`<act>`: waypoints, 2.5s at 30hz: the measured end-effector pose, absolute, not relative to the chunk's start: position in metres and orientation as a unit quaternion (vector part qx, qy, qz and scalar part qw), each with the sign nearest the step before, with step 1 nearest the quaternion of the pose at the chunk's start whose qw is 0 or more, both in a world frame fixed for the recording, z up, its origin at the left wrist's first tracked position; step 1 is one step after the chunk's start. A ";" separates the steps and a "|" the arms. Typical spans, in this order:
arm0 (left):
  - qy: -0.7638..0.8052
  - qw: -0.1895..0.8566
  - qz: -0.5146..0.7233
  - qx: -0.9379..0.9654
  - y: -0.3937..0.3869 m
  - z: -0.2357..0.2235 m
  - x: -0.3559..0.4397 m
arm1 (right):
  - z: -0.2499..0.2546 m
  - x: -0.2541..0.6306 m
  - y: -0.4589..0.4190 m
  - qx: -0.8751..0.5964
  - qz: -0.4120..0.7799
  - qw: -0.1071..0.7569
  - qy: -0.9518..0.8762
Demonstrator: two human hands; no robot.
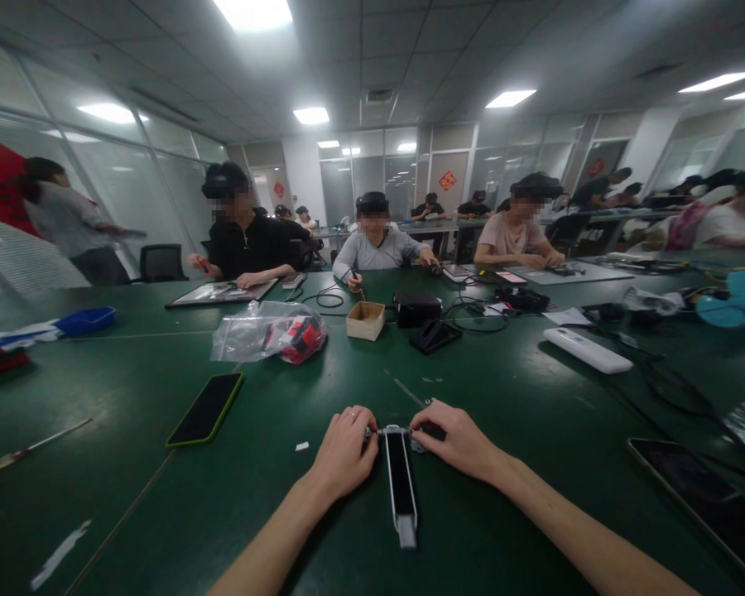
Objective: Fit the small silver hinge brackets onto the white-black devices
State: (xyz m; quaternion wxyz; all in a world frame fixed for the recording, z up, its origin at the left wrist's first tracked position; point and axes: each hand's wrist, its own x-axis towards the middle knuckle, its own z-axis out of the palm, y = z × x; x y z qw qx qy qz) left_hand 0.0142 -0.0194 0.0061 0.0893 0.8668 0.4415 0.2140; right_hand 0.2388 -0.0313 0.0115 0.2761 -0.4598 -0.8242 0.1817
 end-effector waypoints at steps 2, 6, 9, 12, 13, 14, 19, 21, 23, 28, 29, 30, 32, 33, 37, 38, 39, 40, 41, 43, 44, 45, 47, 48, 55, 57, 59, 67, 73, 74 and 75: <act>0.443 0.087 0.213 0.867 -0.019 0.005 0.014 | 0.011 0.239 -0.031 -0.460 0.178 0.278 -0.824; 0.444 0.087 0.212 0.866 -0.019 0.005 0.014 | 0.011 0.239 -0.030 -0.459 0.173 0.284 -0.824; 0.444 0.089 0.212 0.866 -0.020 0.007 0.015 | 0.009 0.240 -0.030 -0.462 0.188 0.286 -0.818; 0.445 0.090 0.212 0.866 -0.021 0.008 0.015 | 0.007 0.241 -0.030 -0.465 0.195 0.291 -0.813; 0.445 0.090 0.212 0.866 -0.021 0.009 0.015 | 0.007 0.241 -0.030 -0.465 0.195 0.294 -0.812; 0.445 0.090 0.211 0.866 -0.021 0.009 0.015 | 0.007 0.241 -0.030 -0.466 0.196 0.296 -0.810; 0.441 0.087 0.213 0.867 -0.021 0.009 0.015 | 0.008 0.239 -0.031 -0.468 0.206 0.300 -0.805; 0.439 0.084 0.216 0.868 -0.021 0.009 0.014 | 0.008 0.238 -0.031 -0.470 0.211 0.301 -0.803; 0.439 0.084 0.218 0.868 -0.022 0.009 0.015 | 0.008 0.237 -0.031 -0.472 0.215 0.302 -0.800; 0.441 0.084 0.218 0.867 -0.022 0.009 0.015 | 0.004 0.235 -0.031 -0.480 0.217 0.306 -0.793; 0.441 0.083 0.218 0.867 -0.022 0.009 0.015 | 0.003 0.234 -0.030 -0.478 0.214 0.308 -0.794; 0.441 0.081 0.218 0.867 -0.022 0.009 0.015 | 0.003 0.234 -0.030 -0.475 0.209 0.309 -0.797; 0.443 0.076 0.221 0.866 -0.021 0.008 0.015 | 0.005 0.236 -0.028 -0.459 0.193 0.306 -0.811; 0.444 0.074 0.223 0.865 -0.020 0.007 0.015 | 0.006 0.238 -0.027 -0.449 0.183 0.303 -0.820; 0.449 0.071 0.232 0.860 -0.019 0.005 0.014 | 0.012 0.260 -0.017 -0.465 0.121 0.309 -0.821; 0.449 0.072 0.234 0.860 -0.018 0.005 0.014 | 0.012 0.268 -0.014 -0.487 0.101 0.311 -0.810; 0.448 0.072 0.235 0.859 -0.018 0.005 0.014 | 0.011 0.275 -0.011 -0.510 0.085 0.308 -0.798; 0.448 0.073 0.236 0.859 -0.018 0.005 0.014 | 0.010 0.282 -0.008 -0.532 0.075 0.296 -0.790; 0.448 0.073 0.238 0.859 -0.018 0.006 0.014 | 0.008 0.287 -0.006 -0.550 0.073 0.275 -0.785; 0.453 0.075 0.241 0.855 -0.019 0.008 0.014 | 0.005 0.293 -0.004 -0.573 0.084 0.227 -0.783; 0.457 0.077 0.243 0.852 -0.019 0.009 0.014 | 0.004 0.294 -0.003 -0.580 0.092 0.205 -0.783; 0.461 0.079 0.245 0.849 -0.020 0.010 0.014 | 0.003 0.293 -0.003 -0.585 0.096 0.188 -0.783; 0.467 0.086 0.249 0.844 -0.021 0.011 0.013 | 0.002 0.288 -0.003 -0.597 0.093 0.171 -0.778; 0.468 0.089 0.250 0.843 -0.022 0.012 0.013 | 0.002 0.286 -0.003 -0.602 0.086 0.169 -0.776; 0.481 0.083 0.257 0.834 -0.023 0.011 0.014 | -0.011 0.278 0.002 -0.586 0.022 0.210 -0.782; 0.482 0.081 0.261 0.832 -0.024 0.011 0.014 | -0.013 0.277 0.002 -0.579 0.024 0.230 -0.782; 0.480 0.080 0.269 0.831 -0.024 0.011 0.014 | -0.010 0.273 -0.001 -0.573 0.039 0.251 -0.779; 0.401 0.032 0.289 0.869 -0.031 0.014 0.021 | 0.007 0.220 -0.034 -0.490 0.140 0.340 -0.790; 0.360 0.013 0.302 0.883 -0.031 0.009 0.025 | 0.004 0.204 -0.043 -0.450 0.172 0.367 -0.796; 0.358 0.013 0.304 0.883 -0.031 0.009 0.025 | 0.004 0.204 -0.043 -0.449 0.174 0.369 -0.795; 0.357 0.011 0.305 0.883 -0.030 0.008 0.024 | 0.004 0.205 -0.042 -0.449 0.176 0.371 -0.793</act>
